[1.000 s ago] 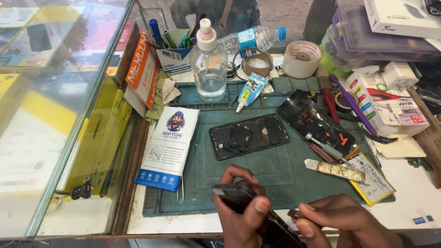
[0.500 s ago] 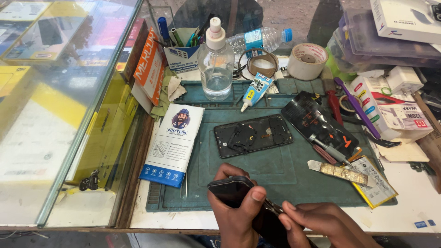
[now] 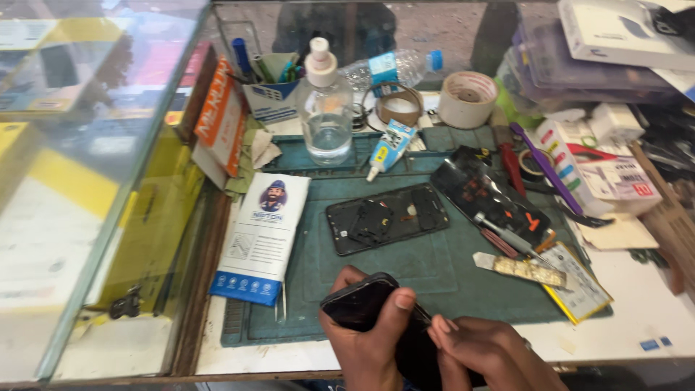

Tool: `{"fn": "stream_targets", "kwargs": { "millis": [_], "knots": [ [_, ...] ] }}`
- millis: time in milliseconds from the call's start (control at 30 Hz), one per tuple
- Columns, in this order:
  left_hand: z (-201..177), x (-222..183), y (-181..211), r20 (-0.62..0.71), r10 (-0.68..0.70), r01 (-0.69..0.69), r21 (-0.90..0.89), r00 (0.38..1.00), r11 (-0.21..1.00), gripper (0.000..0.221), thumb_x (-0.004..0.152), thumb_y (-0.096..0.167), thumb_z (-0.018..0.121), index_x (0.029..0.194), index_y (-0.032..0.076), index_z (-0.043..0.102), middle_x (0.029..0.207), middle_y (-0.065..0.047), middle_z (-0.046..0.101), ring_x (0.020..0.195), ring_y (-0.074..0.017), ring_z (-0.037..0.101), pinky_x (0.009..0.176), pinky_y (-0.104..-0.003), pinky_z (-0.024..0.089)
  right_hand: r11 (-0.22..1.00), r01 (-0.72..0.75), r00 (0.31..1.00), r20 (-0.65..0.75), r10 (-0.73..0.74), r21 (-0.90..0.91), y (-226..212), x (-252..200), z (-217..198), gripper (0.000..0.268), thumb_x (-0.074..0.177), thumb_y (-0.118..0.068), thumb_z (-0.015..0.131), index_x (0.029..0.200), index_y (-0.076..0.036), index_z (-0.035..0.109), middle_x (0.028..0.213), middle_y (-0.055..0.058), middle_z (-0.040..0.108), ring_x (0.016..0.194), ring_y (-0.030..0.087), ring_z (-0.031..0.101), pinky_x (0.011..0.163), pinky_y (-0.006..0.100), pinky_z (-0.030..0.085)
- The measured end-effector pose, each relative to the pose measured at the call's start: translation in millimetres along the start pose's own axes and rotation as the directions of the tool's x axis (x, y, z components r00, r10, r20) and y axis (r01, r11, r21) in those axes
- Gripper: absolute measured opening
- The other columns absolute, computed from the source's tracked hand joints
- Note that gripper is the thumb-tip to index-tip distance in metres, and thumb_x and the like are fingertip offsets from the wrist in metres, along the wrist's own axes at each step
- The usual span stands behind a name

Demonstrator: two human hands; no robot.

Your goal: The person disassembles a smartphone using a screwdriver and a prying tool to remove internal components and separate the screen from the device body.

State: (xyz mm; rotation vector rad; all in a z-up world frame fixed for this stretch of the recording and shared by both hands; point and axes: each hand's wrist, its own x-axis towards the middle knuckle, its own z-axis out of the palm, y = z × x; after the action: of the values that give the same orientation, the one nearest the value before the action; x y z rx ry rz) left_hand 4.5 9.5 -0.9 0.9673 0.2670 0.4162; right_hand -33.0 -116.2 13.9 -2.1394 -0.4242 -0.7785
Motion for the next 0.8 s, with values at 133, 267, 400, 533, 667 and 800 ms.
{"fn": "stream_targets", "kwargs": {
  "millis": [133, 267, 400, 533, 667, 800],
  "knots": [
    [1.4, 0.3, -2.8, 0.008, -0.018, 0.018, 0.027, 1.0, 0.999, 0.034, 0.073, 0.014, 0.09, 0.071, 0.005, 0.057, 0.064, 0.0, 0.059, 0.059, -0.0066, 0.05, 0.054, -0.024, 0.041, 0.986, -0.112, 0.991, 0.091, 0.101, 0.124, -6.2, 27.1, -12.3, 0.026, 0.078, 0.008, 0.077, 0.096, -0.011, 0.074, 0.087, 0.005, 0.078, 0.08, 0.013, 0.081, 0.072, 0.026, 0.064],
    [8.7, -3.8, 0.1, 0.005, -0.096, 0.095, 0.086, 0.995, 0.992, 0.027, 0.074, 0.011, 0.088, 0.07, 0.002, 0.063, 0.062, 0.001, 0.06, 0.058, -0.0069, 0.051, 0.052, -0.025, 0.039, 0.984, -0.157, 0.988, -0.006, 0.157, -0.085, -24.1, 27.8, -10.6, 0.021, 0.076, 0.006, 0.08, 0.091, -0.009, 0.077, 0.081, 0.007, 0.077, 0.08, 0.013, 0.077, 0.069, 0.024, 0.062],
    [7.4, -2.2, -4.6, -0.023, -0.106, 0.107, 0.085, 0.994, 0.991, 0.024, 0.073, 0.012, 0.088, 0.073, 0.001, 0.067, 0.064, 0.0, 0.063, 0.058, -0.0077, 0.054, 0.053, -0.025, 0.042, 0.989, -0.148, 0.989, -0.004, 0.148, -0.029, -19.6, 28.1, -10.2, 0.015, 0.079, 0.005, 0.078, 0.09, -0.005, 0.075, 0.079, 0.008, 0.076, 0.08, 0.012, 0.078, 0.071, 0.023, 0.062],
    [-8.7, 3.9, -19.3, -0.097, -0.14, 0.152, 0.131, 0.985, 0.98, 0.023, 0.066, 0.012, 0.089, 0.074, 0.002, 0.069, 0.065, 0.0, 0.066, 0.057, -0.0081, 0.058, 0.053, -0.025, 0.046, 0.948, -0.222, 0.974, 0.105, 0.203, 0.229, 10.6, 26.7, -14.8, 0.009, 0.081, 0.001, 0.082, 0.085, -0.004, 0.076, 0.073, 0.004, 0.075, 0.063, 0.004, 0.072, 0.061, 0.018, 0.055],
    [-26.5, 19.0, -29.2, 0.17, -0.016, -0.014, 0.173, 0.985, 0.985, 0.028, 0.077, 0.015, 0.088, 0.067, 0.0, 0.067, 0.058, -0.002, 0.063, 0.054, -0.008, 0.056, 0.05, -0.025, 0.042, 0.855, -0.409, 0.904, 0.274, 0.329, 0.32, 35.4, 24.7, -9.4, 0.011, 0.083, -0.001, 0.089, 0.08, -0.002, 0.078, 0.072, 0.004, 0.07, 0.065, 0.003, 0.067, 0.057, 0.019, 0.053],
    [-29.8, 23.4, -37.3, 0.129, -0.051, 0.02, 0.233, 0.99, 0.972, 0.027, 0.076, 0.015, 0.087, 0.067, 0.0, 0.067, 0.056, 0.0, 0.06, 0.053, -0.0074, 0.053, 0.049, -0.025, 0.039, 0.745, -0.559, 0.814, 0.412, 0.41, 0.363, 43.1, 31.7, -12.4, 0.003, 0.081, 0.0, 0.083, 0.081, 0.0, 0.08, 0.073, 0.005, 0.074, 0.069, 0.006, 0.07, 0.054, 0.021, 0.057]
  ]
}}
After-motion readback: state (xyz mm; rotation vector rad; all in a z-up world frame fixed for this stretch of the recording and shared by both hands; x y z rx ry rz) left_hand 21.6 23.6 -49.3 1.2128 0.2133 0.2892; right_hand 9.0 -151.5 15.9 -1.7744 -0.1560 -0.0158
